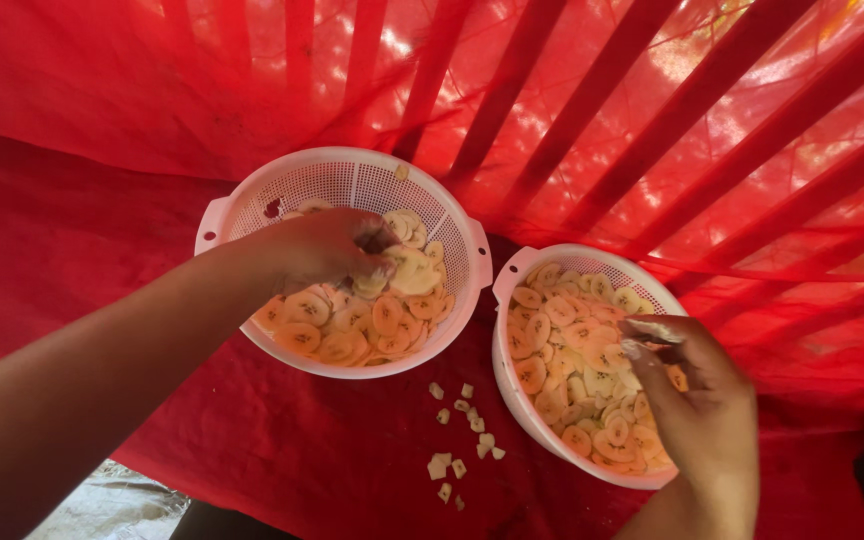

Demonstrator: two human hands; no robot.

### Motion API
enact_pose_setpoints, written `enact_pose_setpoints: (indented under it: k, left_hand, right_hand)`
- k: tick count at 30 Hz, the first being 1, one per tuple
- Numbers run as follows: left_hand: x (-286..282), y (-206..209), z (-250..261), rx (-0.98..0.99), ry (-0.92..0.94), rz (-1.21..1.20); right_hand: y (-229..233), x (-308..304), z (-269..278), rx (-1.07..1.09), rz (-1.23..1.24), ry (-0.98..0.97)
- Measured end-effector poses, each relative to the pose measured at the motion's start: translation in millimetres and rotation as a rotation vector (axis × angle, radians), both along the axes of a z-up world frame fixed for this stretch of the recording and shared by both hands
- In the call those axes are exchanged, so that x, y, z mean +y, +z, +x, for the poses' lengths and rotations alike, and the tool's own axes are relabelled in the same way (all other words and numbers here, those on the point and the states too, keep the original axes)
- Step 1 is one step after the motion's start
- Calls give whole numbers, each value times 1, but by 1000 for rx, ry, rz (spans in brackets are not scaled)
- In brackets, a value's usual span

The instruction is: The person separates individual banana slices from a larger pile in a colander, moving them by hand into a second colander.

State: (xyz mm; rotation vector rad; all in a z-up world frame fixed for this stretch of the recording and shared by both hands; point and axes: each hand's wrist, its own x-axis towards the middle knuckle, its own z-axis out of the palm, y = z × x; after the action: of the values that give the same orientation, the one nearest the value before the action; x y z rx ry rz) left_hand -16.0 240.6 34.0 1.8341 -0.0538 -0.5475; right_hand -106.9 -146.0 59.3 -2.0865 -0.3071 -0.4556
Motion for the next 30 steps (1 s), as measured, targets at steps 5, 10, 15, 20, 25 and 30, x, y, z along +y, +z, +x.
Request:
enact_pose_setpoints:
  k: [5, 10, 15, 20, 25, 30]
  left_hand:
    - [-19, 21, -11, -1, 14, -268]
    - [-64, 35, -28, 51, -67, -369]
    - [-124, 16, -24, 58, -104, -606]
    - [-194, -9, -12, 151, -189, -1013]
    - [-235, -6, 0, 205, -189, -1171]
    - [-242, 5, 11, 222, -18, -1260]
  right_hand:
    - [-14, 20, 10, 52, 201, 198]
    - [-19, 45, 23, 309, 366, 356]
    - [-16, 14, 24, 202, 477, 204]
    - [-11, -26, 14, 25, 573, 87]
    - [-1, -41, 6, -134, 586, -43]
    - [2, -46, 5, -289, 596, -145]
